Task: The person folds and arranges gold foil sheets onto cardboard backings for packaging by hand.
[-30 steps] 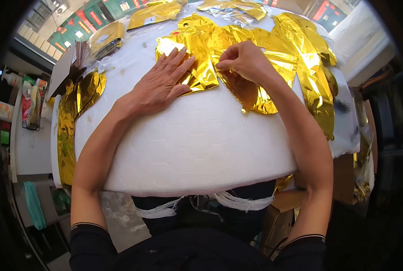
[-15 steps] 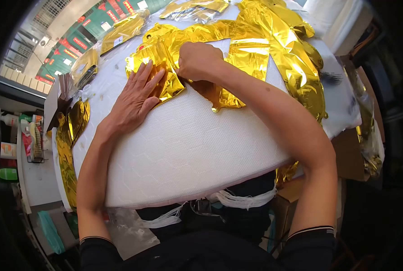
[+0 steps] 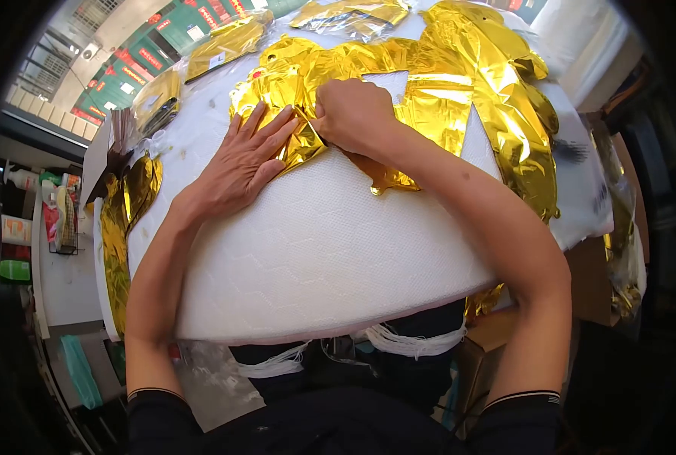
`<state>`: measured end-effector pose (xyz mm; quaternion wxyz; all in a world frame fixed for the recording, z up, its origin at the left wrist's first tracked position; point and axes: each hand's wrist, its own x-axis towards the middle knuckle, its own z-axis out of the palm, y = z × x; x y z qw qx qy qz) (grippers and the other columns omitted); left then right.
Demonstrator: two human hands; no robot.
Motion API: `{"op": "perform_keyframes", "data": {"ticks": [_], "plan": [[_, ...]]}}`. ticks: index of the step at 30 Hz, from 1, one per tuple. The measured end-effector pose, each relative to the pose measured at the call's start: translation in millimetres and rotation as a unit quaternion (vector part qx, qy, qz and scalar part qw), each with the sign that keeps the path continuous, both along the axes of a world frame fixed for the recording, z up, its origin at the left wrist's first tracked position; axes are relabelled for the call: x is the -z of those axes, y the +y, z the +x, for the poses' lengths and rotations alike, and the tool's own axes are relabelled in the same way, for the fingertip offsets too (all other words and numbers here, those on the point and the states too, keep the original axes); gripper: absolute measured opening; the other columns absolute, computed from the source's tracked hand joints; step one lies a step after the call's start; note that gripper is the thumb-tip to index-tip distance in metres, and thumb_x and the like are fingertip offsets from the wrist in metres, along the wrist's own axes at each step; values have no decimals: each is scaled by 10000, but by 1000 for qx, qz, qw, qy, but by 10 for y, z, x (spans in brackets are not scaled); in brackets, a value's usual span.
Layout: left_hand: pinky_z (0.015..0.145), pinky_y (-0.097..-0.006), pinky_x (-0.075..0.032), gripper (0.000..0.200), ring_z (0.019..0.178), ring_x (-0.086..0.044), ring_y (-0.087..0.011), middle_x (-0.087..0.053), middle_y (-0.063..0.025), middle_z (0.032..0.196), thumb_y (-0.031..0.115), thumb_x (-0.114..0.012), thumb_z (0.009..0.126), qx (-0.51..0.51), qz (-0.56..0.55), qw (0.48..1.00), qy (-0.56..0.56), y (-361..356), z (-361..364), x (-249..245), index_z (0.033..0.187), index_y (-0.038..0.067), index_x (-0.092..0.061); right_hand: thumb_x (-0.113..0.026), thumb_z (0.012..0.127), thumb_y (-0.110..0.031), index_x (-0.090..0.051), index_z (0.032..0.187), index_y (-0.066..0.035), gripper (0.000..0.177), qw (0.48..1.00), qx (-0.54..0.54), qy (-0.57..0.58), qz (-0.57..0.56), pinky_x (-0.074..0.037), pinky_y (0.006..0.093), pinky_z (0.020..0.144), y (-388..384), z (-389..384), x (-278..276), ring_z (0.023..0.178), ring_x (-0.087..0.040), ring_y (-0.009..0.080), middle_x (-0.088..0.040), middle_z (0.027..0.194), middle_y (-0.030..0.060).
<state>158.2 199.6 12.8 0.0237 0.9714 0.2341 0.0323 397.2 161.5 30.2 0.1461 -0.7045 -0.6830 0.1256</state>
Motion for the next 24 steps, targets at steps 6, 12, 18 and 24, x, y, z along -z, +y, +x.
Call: {"op": "perform_keyframes", "data": {"ticks": [6,12,18,24], "plan": [[1260,-610,-47,574,1569,-110,-413,-229,-52,1705,412,-330,1104,-1,15,1000,5,20,-13,49,1631,188,-283,-681,879,-143,-714,946,-46,123,978,-133,106,122,-542,434,764,-142,176,114,861,-701,308,-731,964,114],[1260,-610,-43,586,1572,-104,-410,-216,-49,1709,415,-334,1100,-4,20,1000,0,17,-16,68,1635,184,-271,-661,903,-47,-716,1023,-47,133,924,-311,-10,222,-527,420,934,-306,376,159,1127,-635,314,-690,1219,81],[1257,-616,-35,589,1574,-98,-406,-190,-41,1718,396,-356,1094,-6,11,1000,-10,-2,-16,62,1644,216,-246,-648,904,-44,-661,1104,-15,203,905,-346,-64,241,-427,458,1115,-321,365,231,1281,-557,329,-674,1248,87],[1237,-667,-29,585,1570,-101,-420,-225,-19,1710,362,-388,1088,-10,-10,1000,2,-15,27,18,1643,240,-249,-634,899,-41,-631,1026,1,134,900,-382,-72,198,-380,473,1167,-227,352,195,1316,-526,328,-663,1165,92]]}}
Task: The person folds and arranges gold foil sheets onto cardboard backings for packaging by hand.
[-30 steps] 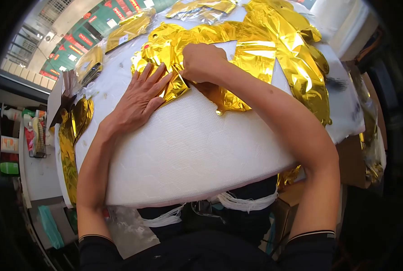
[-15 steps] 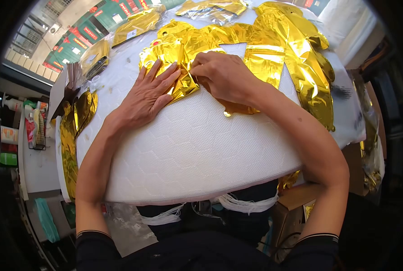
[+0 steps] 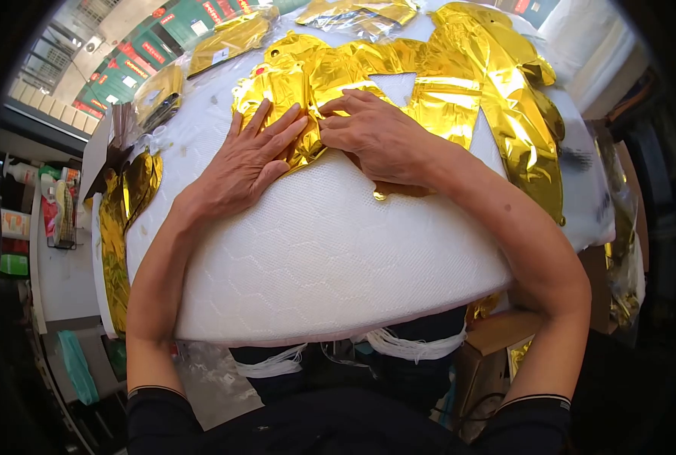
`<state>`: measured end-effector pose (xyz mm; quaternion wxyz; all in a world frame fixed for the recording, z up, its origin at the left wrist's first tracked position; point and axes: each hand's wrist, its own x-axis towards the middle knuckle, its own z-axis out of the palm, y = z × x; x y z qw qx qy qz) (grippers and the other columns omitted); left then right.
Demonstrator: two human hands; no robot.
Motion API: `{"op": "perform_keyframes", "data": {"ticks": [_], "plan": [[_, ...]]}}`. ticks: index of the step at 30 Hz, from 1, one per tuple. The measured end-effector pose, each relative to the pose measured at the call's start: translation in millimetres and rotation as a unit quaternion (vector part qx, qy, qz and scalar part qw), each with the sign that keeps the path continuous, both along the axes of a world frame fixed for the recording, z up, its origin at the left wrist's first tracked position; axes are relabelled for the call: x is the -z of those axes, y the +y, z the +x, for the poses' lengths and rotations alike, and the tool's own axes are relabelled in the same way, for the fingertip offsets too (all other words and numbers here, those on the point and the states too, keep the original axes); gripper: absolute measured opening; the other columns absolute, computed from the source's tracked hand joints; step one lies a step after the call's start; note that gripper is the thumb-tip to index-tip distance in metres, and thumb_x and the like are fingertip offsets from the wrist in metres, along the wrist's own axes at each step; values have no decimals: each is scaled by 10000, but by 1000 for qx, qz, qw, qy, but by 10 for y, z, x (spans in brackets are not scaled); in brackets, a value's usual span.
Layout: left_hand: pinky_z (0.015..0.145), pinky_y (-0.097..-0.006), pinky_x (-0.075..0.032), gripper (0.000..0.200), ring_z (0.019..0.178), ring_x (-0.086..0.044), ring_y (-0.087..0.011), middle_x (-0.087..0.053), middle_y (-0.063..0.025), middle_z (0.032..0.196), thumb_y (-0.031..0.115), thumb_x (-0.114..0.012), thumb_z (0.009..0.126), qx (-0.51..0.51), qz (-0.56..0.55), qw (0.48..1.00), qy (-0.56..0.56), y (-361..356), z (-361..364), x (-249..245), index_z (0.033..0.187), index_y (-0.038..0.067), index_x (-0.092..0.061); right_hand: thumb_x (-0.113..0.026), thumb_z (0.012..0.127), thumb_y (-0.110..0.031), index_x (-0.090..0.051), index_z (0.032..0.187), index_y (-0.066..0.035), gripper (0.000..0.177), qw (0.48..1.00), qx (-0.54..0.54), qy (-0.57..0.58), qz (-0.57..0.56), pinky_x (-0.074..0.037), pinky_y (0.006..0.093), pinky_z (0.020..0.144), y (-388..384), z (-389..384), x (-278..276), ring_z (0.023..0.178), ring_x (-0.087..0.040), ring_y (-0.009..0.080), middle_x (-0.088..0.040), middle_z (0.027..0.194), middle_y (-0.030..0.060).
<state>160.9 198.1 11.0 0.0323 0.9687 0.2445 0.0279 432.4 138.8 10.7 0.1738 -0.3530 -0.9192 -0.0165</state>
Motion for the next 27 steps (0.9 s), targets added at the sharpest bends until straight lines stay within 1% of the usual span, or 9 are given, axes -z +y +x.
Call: {"op": "perform_keyframes", "data": {"ticks": [8,12,14,18,20,22,24,25,27], "plan": [[1250,-646,-14,590,1567,-113,-408,-239,-21,1704,279,-398,1075,-2,-13,1000,10,-3,7,-44,1640,199,-247,-616,935,-36,-631,1056,16,133,999,7,-2,-35,-363,476,1188,-47,2,-40,1412,-450,343,-657,1177,119],[1243,-661,-16,586,1565,-122,-407,-230,-16,1706,309,-366,1085,-3,-15,1000,12,-12,1,-54,1645,200,-229,-605,914,39,-678,1106,6,208,998,-9,39,-41,-435,442,1124,-32,32,-33,1359,-513,342,-687,1162,125],[1241,-667,-15,588,1568,-112,-404,-220,-13,1709,309,-362,1085,-4,-12,1000,17,-3,8,-46,1647,205,-223,-564,889,124,-723,1103,-11,299,970,21,219,-103,-515,389,1002,-42,80,40,1197,-635,316,-723,1106,129],[1236,-682,-19,588,1576,-85,-396,-186,-5,1718,304,-354,1083,-6,0,1000,26,-20,6,-21,1649,219,-217,-520,875,165,-741,1059,-9,336,948,123,250,-155,-545,352,898,41,107,-90,1024,-699,277,-740,1062,123],[1235,-685,-23,588,1576,-84,-396,-182,-5,1719,305,-353,1083,-7,-2,1000,27,-26,22,-39,1649,223,-216,-519,875,164,-741,1052,-10,332,958,102,262,-57,-551,347,868,104,57,-129,944,-709,268,-742,1079,127],[1233,-688,-27,588,1576,-84,-396,-179,-4,1720,306,-352,1083,-13,-4,999,29,-20,10,-24,1650,227,-215,-547,860,155,-743,1083,-34,352,972,74,224,-13,-551,365,876,119,9,-186,1006,-695,278,-742,1146,106],[1198,-736,-86,573,1554,-141,-454,-220,-25,1710,358,-336,1083,6,20,1000,-6,-1,-7,42,1639,240,-259,-598,850,130,-737,1122,-56,357,991,-3,61,115,-551,386,890,53,-68,-245,1075,-673,275,-736,1206,60],[1198,-736,-86,573,1554,-141,-454,-220,-25,1710,358,-336,1083,5,18,1000,-7,5,-16,66,1639,240,-259,-667,838,74,-730,1159,-79,361,992,-5,14,124,-549,407,907,34,-77,-221,1121,-654,263,-727,1243,21],[1195,-739,-97,569,1555,-137,-451,-218,-37,1710,358,-336,1082,12,34,999,-17,20,-16,98,1634,231,-282,-688,835,51,-734,1148,-75,340,993,10,29,111,-549,404,908,56,-84,-95,1115,-656,265,-728,1237,22]]}}
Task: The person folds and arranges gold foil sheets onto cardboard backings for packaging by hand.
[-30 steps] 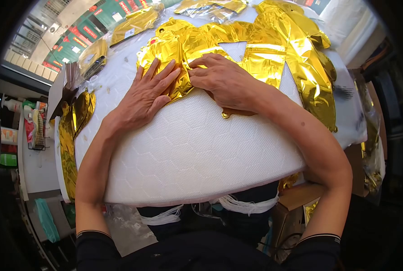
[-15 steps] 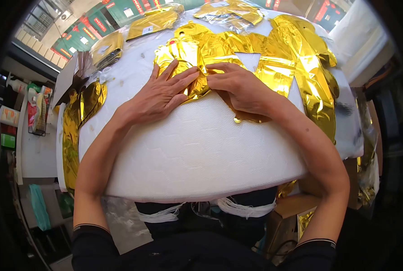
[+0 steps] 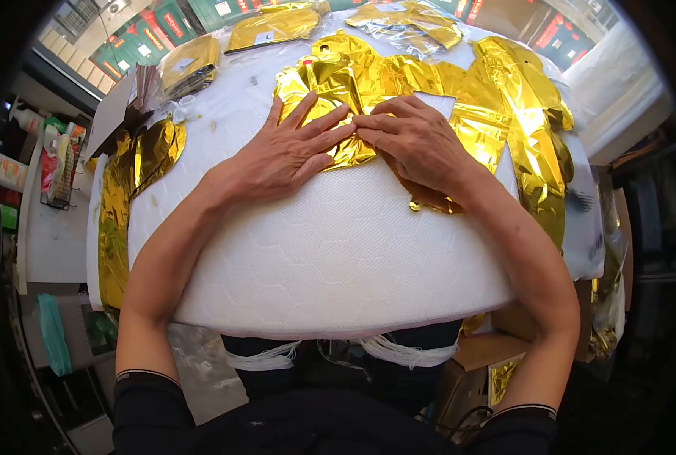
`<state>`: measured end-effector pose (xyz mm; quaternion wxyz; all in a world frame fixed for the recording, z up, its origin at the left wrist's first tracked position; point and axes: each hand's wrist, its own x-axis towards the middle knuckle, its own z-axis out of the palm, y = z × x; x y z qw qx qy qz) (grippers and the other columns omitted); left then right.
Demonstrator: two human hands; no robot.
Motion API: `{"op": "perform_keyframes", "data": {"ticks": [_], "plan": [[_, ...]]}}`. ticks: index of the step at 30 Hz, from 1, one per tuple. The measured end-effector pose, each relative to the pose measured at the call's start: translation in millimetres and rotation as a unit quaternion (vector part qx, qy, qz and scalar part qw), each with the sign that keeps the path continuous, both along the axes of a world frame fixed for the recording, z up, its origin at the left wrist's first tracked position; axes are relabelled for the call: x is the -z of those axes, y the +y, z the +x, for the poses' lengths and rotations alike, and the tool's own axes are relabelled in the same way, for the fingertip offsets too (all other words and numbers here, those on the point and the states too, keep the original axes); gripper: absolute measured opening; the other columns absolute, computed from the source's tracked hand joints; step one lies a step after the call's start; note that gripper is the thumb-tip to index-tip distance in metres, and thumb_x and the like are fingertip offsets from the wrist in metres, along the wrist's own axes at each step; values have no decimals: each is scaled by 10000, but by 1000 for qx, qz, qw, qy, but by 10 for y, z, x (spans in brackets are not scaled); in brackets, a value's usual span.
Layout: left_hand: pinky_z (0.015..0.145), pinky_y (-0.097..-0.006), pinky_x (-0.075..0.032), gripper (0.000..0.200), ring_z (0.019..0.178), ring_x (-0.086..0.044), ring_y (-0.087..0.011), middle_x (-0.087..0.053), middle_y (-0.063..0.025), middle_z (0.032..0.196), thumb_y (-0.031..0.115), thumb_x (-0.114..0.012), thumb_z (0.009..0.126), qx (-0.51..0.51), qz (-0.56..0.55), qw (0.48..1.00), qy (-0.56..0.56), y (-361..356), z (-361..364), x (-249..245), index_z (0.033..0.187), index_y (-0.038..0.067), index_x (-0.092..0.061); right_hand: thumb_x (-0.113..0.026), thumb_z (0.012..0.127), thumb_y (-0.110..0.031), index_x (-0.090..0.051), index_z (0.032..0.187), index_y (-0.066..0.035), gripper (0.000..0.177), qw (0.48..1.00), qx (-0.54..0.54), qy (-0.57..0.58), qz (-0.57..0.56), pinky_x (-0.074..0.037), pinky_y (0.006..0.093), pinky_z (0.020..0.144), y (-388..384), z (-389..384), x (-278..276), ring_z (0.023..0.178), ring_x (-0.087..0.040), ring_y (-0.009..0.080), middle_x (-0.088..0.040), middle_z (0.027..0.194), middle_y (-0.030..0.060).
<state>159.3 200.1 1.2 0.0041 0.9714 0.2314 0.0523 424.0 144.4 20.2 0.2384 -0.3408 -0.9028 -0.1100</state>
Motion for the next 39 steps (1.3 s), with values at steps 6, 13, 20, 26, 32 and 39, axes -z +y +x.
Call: {"op": "perform_keyframes", "data": {"ticks": [6,13,20,26,32,39], "plan": [[1197,-738,-89,563,1561,-121,-444,-208,-40,1713,365,-332,1082,2,4,1000,8,-4,-2,-17,1626,223,-303,-707,835,20,-744,1111,-47,286,995,38,82,-37,-568,379,859,-9,-37,115,1011,-694,272,-758,1117,62],[1200,-735,-82,567,1561,-117,-447,-207,-47,1712,361,-334,1079,-3,7,1000,6,-6,12,8,1626,215,-295,-556,918,-2,-727,1121,42,269,866,238,318,-303,-560,299,793,154,-23,-47,854,-718,150,-763,977,120],[1212,-715,-50,592,1566,-116,-434,-203,-66,1712,355,-347,1076,-14,-3,1000,-9,-24,3,-2,1639,199,-249,-772,881,-162,-725,994,29,227,869,254,275,-324,-551,284,731,246,-34,-70,787,-698,134,-744,860,82],[1215,-708,-51,605,1566,-120,-434,-214,-75,1708,350,-358,1072,-16,-4,1000,-9,-21,8,7,1644,206,-224,-784,862,-184,-725,900,-2,195,885,274,213,-310,-539,305,682,348,-53,-35,711,-681,136,-737,792,57],[1212,-714,-52,605,1564,-125,-437,-213,-64,1709,344,-359,1072,-11,-1,1000,-7,-24,10,-10,1645,207,-222,-769,808,-289,-778,850,-92,202,877,303,126,-351,-560,376,701,574,-28,-97,746,-728,254,-752,789,100],[1208,-725,-63,573,1564,-128,-431,-209,-15,1714,352,-339,1076,-6,-3,1000,-8,-18,2,-3,1629,208,-293,-732,763,-285,-792,820,-104,199,879,319,82,-345,-566,389,694,658,-122,-105,741,-730,285,-744,771,122]]}}
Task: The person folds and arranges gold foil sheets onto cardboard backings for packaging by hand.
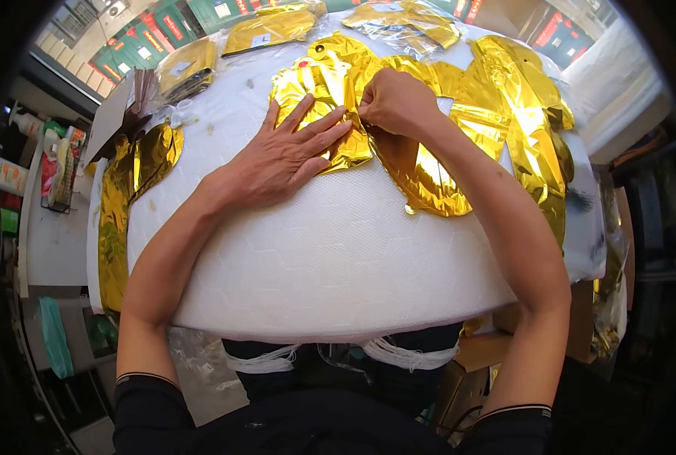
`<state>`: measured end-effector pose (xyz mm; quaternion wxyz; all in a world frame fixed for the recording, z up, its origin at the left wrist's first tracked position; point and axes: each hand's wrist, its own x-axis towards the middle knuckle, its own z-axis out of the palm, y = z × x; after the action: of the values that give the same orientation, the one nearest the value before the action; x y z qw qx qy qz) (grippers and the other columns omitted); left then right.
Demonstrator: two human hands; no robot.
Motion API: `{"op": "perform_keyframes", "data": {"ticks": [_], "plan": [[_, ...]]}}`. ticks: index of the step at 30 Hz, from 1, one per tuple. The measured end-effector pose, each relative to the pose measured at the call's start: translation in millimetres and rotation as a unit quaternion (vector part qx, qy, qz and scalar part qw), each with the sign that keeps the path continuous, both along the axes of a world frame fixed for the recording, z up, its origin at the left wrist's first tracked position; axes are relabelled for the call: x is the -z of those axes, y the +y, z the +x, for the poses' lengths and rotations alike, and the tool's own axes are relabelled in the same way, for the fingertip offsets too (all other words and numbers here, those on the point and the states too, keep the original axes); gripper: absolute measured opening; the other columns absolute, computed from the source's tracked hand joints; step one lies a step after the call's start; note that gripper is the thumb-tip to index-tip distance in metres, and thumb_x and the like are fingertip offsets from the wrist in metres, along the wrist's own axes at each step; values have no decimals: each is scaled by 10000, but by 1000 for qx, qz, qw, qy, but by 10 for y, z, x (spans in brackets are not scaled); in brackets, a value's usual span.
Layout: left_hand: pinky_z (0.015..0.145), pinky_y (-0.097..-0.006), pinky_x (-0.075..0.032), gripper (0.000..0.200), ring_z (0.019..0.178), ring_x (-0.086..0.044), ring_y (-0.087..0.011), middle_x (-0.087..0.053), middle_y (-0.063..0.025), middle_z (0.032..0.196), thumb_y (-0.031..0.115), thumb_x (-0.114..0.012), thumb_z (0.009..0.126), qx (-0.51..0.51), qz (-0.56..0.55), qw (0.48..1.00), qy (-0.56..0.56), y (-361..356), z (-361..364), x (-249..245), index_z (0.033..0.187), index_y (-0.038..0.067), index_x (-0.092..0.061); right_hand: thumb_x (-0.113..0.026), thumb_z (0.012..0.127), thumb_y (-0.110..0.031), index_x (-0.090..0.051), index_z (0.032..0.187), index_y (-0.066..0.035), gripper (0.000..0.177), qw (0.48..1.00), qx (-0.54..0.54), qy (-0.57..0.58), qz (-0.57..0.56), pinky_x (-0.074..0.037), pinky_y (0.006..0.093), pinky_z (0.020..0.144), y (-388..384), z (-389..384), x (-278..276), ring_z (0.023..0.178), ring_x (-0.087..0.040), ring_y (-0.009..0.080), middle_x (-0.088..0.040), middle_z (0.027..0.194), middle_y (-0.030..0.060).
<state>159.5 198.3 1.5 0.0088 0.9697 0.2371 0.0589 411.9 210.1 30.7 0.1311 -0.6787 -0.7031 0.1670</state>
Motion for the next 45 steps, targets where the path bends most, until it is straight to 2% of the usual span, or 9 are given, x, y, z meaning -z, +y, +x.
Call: {"op": "perform_keyframes", "data": {"ticks": [2,8,11,20,27,29,32,40,45], "plan": [[1222,-698,-38,575,1570,-110,-410,-197,-11,1716,336,-343,1077,-5,-3,1000,12,-13,5,-23,1633,207,-276,-713,846,-219,-728,807,5,228,999,-20,33,26,-525,350,624,-54,9,-14,627,-675,194,-696,674,116],[1212,-719,-52,563,1570,-106,-410,-193,-7,1717,342,-335,1079,-7,-11,1000,18,-11,17,-38,1627,215,-296,-696,909,-213,-764,796,26,273,963,-38,242,-114,-545,305,620,-70,69,-234,610,-676,125,-740,725,63],[1194,-750,-81,557,1562,-124,-437,-199,-13,1715,358,-325,1078,-3,-8,1000,8,4,16,5,1619,226,-319,-728,944,-286,-743,800,-32,292,970,7,232,-75,-450,266,547,115,106,-117,592,-590,84,-697,713,31],[1196,-748,-81,556,1559,-130,-446,-197,-21,1715,366,-321,1079,-1,14,1000,0,3,6,34,1620,241,-312,-783,899,-285,-707,746,-40,299,982,42,184,-23,-402,258,512,175,98,-4,552,-531,74,-644,653,9],[1206,-736,-76,555,1560,-134,-443,-176,-28,1720,363,-314,1077,-7,7,1000,16,4,24,16,1621,248,-311,-784,901,-361,-724,766,-18,374,955,62,271,-107,-428,284,501,145,141,-126,545,-561,90,-670,666,36],[1207,-737,-76,556,1561,-132,-441,-171,-28,1721,363,-313,1078,-8,3,1000,16,-4,27,18,1622,250,-310,-808,879,-398,-737,765,-11,410,985,18,160,-55,-462,295,512,223,116,-28,562,-594,103,-681,675,47],[1208,-736,-76,557,1562,-129,-438,-166,-28,1722,367,-311,1078,-8,-1,1000,18,2,30,20,1623,256,-309,-835,849,-416,-743,757,-10,426,993,-20,101,-65,-482,288,540,205,28,-102,591,-618,107,-675,664,44],[1196,-753,-67,537,1558,-130,-454,-169,-32,1722,369,-304,1082,1,11,1000,13,-3,28,23,1616,320,-316,-857,832,-361,-744,765,-4,381,983,11,180,-44,-447,301,510,192,-17,-43,553,-565,105,-636,626,21],[1193,-756,-61,521,1556,-131,-460,-177,-50,1719,423,-303,1092,1,-12,1000,16,-5,24,-6,1603,335,-347,-777,902,-343,-712,733,-14,375,976,34,212,-46,-434,279,506,212,-67,-24,546,-559,95,-621,621,7]]}}
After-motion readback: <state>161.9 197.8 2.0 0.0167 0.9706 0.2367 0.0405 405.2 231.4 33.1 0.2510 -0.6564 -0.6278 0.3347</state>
